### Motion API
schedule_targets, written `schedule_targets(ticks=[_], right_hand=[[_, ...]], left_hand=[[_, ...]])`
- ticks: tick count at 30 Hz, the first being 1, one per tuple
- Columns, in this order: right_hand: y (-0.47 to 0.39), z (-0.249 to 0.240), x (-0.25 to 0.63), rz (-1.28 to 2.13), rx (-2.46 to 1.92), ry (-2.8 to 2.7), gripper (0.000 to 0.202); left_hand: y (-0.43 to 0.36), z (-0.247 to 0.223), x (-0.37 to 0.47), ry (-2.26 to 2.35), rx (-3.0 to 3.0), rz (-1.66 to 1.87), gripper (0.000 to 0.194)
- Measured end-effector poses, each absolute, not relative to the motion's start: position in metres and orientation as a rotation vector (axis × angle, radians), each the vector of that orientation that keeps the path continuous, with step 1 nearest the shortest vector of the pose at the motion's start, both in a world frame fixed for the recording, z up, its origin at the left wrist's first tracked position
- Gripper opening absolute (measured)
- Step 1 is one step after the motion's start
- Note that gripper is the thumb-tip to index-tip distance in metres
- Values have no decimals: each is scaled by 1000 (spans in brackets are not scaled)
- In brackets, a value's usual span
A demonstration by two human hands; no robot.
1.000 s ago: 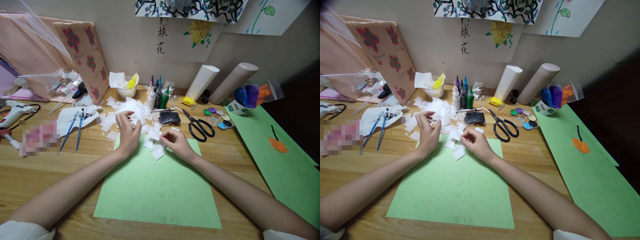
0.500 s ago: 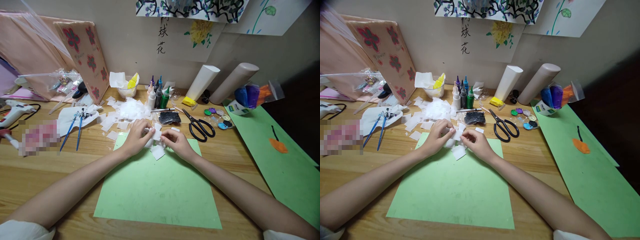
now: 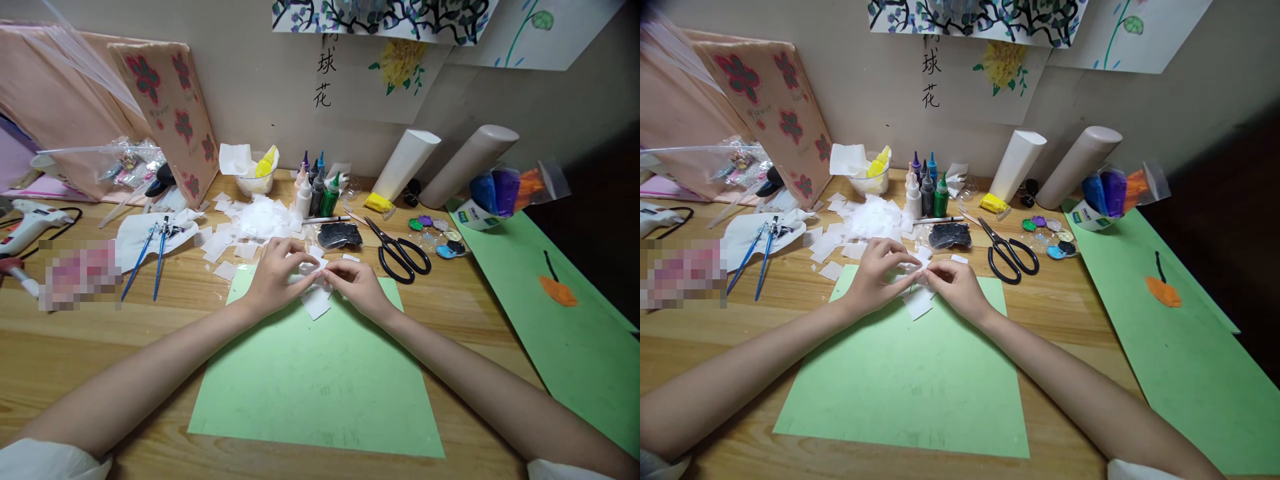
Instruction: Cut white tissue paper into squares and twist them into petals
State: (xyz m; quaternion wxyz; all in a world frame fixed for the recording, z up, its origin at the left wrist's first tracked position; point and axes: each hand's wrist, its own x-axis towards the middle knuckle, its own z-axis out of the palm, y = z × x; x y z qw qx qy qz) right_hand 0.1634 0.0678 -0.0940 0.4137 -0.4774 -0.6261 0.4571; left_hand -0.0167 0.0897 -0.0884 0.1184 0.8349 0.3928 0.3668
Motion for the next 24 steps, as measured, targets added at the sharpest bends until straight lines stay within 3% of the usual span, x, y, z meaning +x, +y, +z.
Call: schedule_targets(ticks=[24], right_hand=[[66, -96, 163, 1145, -1218, -1656, 17]], left_hand=[[91, -91, -18, 1040, 2477, 1075, 13]])
